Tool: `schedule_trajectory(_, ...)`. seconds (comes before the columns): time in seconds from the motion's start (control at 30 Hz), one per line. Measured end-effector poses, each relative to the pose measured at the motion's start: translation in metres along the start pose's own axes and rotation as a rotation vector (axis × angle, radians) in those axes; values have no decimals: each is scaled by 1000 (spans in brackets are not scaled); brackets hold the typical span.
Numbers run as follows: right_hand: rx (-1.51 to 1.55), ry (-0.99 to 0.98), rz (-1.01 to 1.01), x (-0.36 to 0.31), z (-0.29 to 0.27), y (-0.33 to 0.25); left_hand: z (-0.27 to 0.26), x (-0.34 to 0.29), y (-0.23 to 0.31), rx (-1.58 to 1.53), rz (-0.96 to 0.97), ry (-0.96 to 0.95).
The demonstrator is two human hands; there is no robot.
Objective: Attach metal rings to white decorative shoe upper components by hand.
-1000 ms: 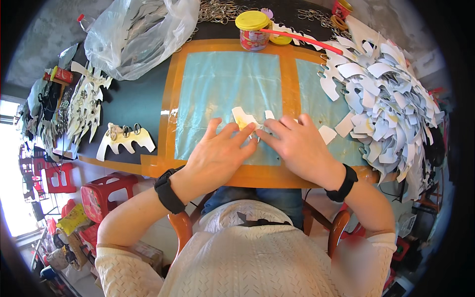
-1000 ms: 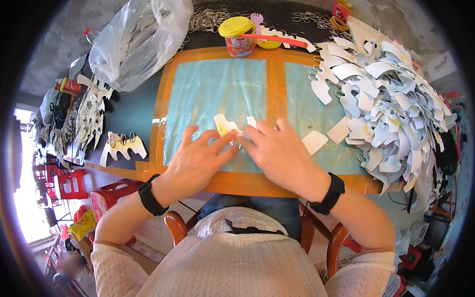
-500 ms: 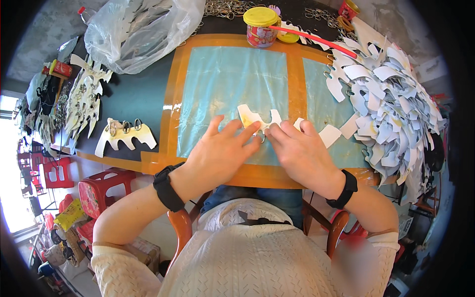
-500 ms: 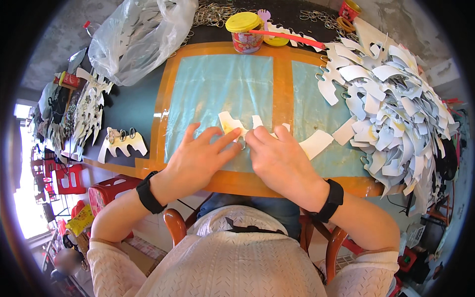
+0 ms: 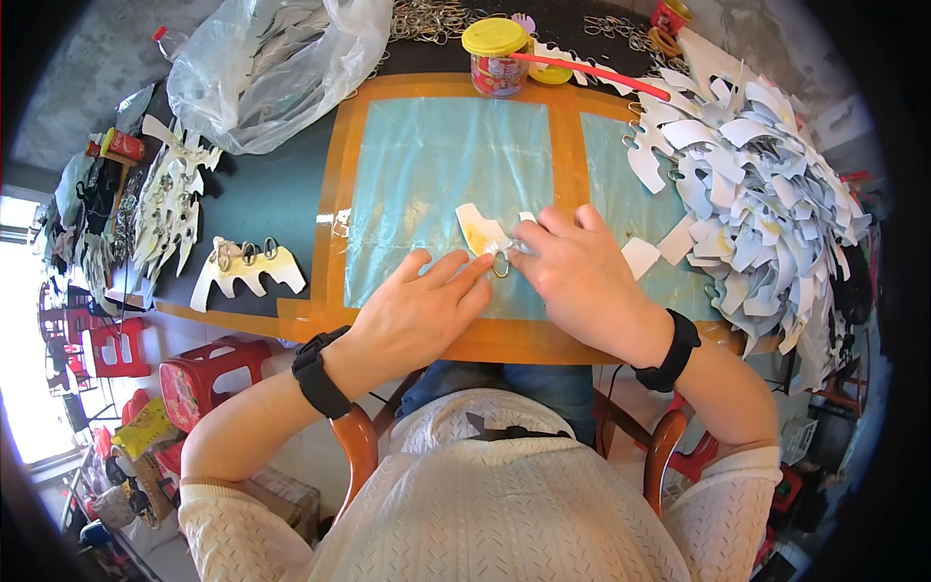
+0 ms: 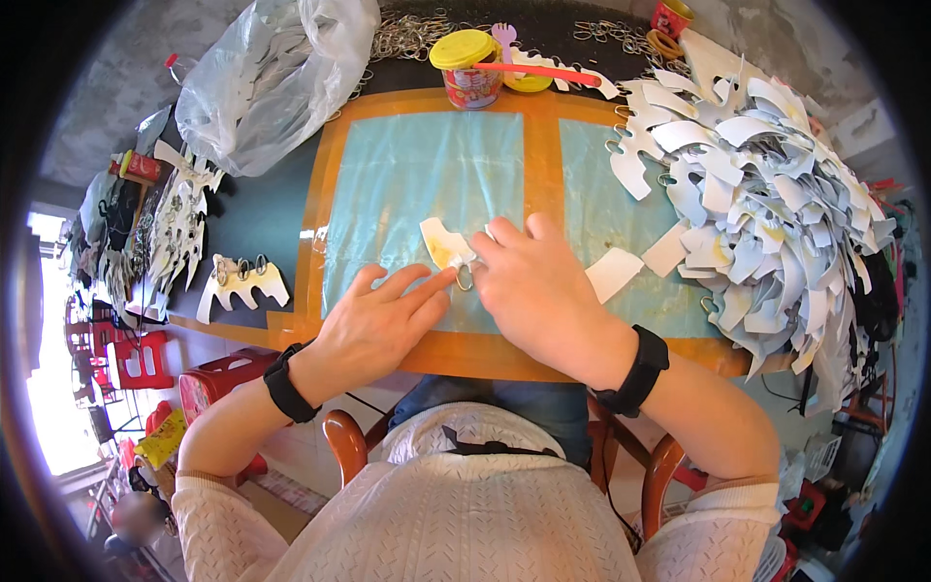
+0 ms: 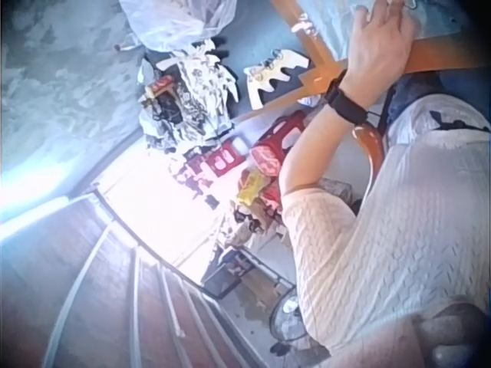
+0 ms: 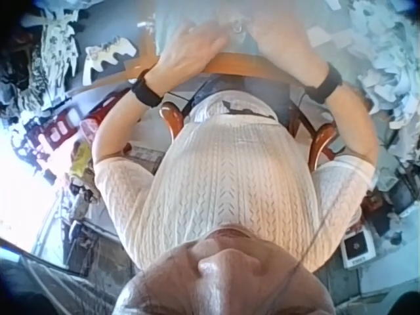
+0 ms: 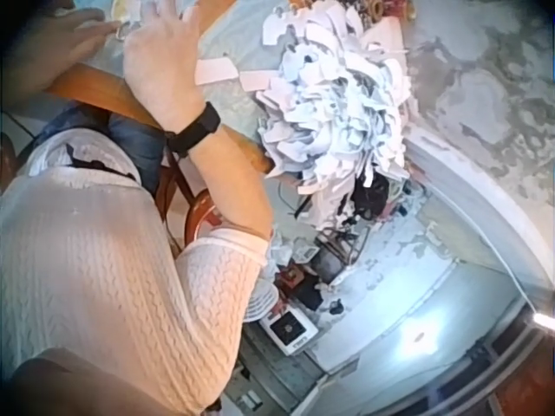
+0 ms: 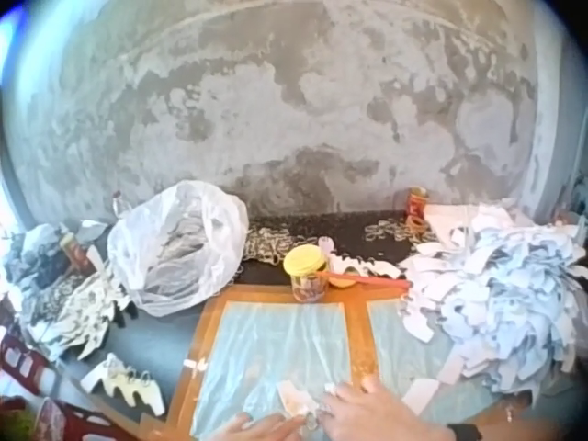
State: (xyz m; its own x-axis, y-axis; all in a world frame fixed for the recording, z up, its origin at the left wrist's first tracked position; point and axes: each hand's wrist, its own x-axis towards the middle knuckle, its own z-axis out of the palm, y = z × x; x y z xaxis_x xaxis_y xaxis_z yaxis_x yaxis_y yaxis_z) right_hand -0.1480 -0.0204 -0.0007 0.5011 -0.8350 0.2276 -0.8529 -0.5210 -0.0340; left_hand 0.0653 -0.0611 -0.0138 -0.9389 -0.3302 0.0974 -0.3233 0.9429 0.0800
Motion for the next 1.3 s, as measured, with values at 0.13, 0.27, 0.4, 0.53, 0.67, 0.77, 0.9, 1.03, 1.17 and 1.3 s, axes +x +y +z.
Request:
schedule_trajectory(0.13,-125,-28,-44,-4,4,-7,0,3,5,96,-27,-1)
schedule_trajectory(0.27,-147,-136,-144,-2,-1,-13,-1,7,10,166,-63,-42)
schedule_trajectory(0.4,-47,-44,-15,2,3,-2,-14,20,0,129,-70,-60)
schedule_trajectory(0.53,390,-56,246,7,15,26,-15,58,-23,-272,-224,3)
schedule_trajectory(0.67,707,138,435,3,9,31,-5,74,-33,-262,-87,-1)
schedule_trajectory(0.77,842,187,509,-10,-10,33,-10,78,-33,-237,-110,-173)
schedule_trajectory(0.9,804,186,478,-35,-32,26,-22,71,-36,-554,-320,-385)
schedule_trajectory(1.03,996,158,588,-53,-36,-7,-11,36,-23,-1260,-687,-168)
schedule_trajectory(1.17,1137,140,700,-60,-28,-41,-14,19,13,-1736,-849,200)
schedule_trajectory(1.3,1357,424,728,-53,2,-59,-5,18,43,-2071,-848,333)
